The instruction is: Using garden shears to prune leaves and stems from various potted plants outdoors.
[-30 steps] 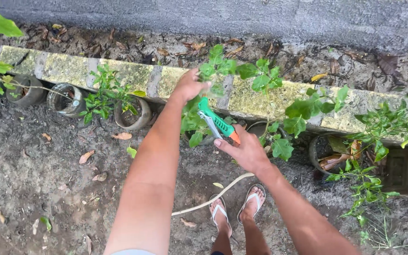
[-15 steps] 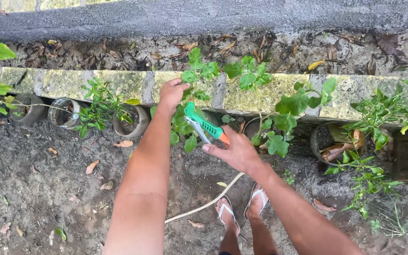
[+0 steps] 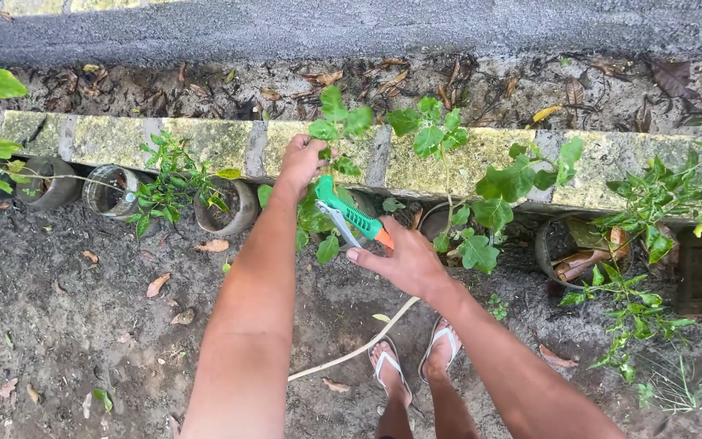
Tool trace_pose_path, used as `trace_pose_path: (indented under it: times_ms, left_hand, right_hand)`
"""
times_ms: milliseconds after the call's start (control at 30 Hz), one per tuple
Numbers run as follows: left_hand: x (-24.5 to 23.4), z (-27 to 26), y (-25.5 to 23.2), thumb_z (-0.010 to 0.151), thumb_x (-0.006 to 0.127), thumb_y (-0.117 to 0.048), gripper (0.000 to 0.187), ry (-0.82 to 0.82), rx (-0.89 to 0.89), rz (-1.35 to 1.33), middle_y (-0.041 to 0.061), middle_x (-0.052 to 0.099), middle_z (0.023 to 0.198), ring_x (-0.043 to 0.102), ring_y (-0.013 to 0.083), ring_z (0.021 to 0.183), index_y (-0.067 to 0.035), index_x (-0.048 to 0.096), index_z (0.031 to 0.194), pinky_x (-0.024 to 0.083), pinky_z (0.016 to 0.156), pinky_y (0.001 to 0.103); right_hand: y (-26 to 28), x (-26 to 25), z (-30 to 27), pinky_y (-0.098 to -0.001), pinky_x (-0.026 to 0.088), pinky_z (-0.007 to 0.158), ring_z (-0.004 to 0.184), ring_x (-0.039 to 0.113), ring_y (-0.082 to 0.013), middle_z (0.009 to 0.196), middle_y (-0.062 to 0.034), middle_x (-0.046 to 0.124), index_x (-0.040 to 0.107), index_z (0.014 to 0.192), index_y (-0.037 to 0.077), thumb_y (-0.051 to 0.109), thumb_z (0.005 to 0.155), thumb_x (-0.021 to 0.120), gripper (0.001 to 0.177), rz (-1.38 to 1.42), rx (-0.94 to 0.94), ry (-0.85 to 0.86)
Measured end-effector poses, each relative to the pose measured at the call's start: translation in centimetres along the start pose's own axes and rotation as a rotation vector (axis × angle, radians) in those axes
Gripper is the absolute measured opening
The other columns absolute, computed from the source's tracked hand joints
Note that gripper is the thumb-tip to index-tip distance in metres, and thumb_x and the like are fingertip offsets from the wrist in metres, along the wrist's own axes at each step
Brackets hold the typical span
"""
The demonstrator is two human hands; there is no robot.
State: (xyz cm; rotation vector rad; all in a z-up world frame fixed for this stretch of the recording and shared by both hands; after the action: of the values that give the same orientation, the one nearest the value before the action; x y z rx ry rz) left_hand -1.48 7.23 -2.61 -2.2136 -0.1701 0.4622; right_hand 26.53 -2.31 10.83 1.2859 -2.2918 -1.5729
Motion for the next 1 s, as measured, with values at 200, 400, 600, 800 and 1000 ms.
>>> trace_pose_path:
  times_ms: [200,400,600,800,1000]
  left_hand:
    - [0.7,-1.6,-0.6,0.092,0.069,-0.023,0.02,-0.023,0.071,-0.105,0.007,0.075,0.09,0.069,0.0151,0.079,-0.008,0.071,0.104,0.053,0.06,0.029]
    - [0.2,0.5,1.9,0.096,0.07,-0.022,0.02,0.022,-0.066,-0.058,0.011,0.07,0.093,0.05,0.0127,0.059,-0.004,0.066,0.103,0.036,0.045,0.029]
    - [2.2,-2.2,-0.5,0.098,0.053,-0.015,0.024,0.158,-0.139,-0.266,0.014,0.075,0.098,0.067,0.0171,0.063,-0.005,0.048,0.119,0.054,0.046,0.031]
    - [2.4,-0.3,1.4,0.097,0.058,-0.007,0.023,0.158,-0.076,-0.298,0.017,0.075,0.097,0.072,0.0178,0.067,0.002,0.055,0.118,0.055,0.049,0.03]
    - [2.0,0.4,2.4,0.096,0.058,-0.002,0.026,0.143,-0.101,-0.331,0.021,0.074,0.099,0.074,0.0231,0.073,0.006,0.054,0.121,0.062,0.055,0.031]
  right_hand:
    - [0.2,-0.4,0.0,-0.0459,0.054,0.076,0.077,0.072,-0.0309,0.079,-0.0176,0.071,0.061,0.112,0.003,0.064,0.073,0.076,0.074,0.005,0.019,0.007]
    - [0.2,-0.5,0.1,-0.0454,0.054,0.077,0.08,0.072,-0.0314,0.083,-0.0179,0.071,0.06,0.115,0.003,0.064,0.073,0.077,0.076,0.036,-0.034,-0.027]
    - [0.2,-0.3,0.2,-0.045,0.054,0.078,0.08,0.073,-0.0311,0.084,-0.0187,0.072,0.062,0.113,0.004,0.064,0.072,0.076,0.074,0.032,0.0,-0.01]
    - [0.1,-0.4,0.3,-0.0452,0.055,0.076,0.079,0.074,-0.0309,0.083,-0.0193,0.073,0.062,0.113,0.004,0.065,0.072,0.075,0.075,0.055,-0.007,-0.012]
    - [0.0,-0.4,0.3,-0.0458,0.055,0.079,0.083,0.075,-0.033,0.086,-0.0204,0.074,0.063,0.113,0.003,0.067,0.073,0.075,0.077,0.04,0.005,-0.009]
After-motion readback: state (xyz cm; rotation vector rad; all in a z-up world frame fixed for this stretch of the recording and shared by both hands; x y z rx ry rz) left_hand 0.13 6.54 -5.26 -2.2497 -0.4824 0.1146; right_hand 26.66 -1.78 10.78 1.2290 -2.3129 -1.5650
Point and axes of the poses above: each hand's wrist, its own z-axis towards the middle knuckle, its own x-axis out of the palm, y = z × x, the point moved 6 cm from there along z, towards the middle knuckle
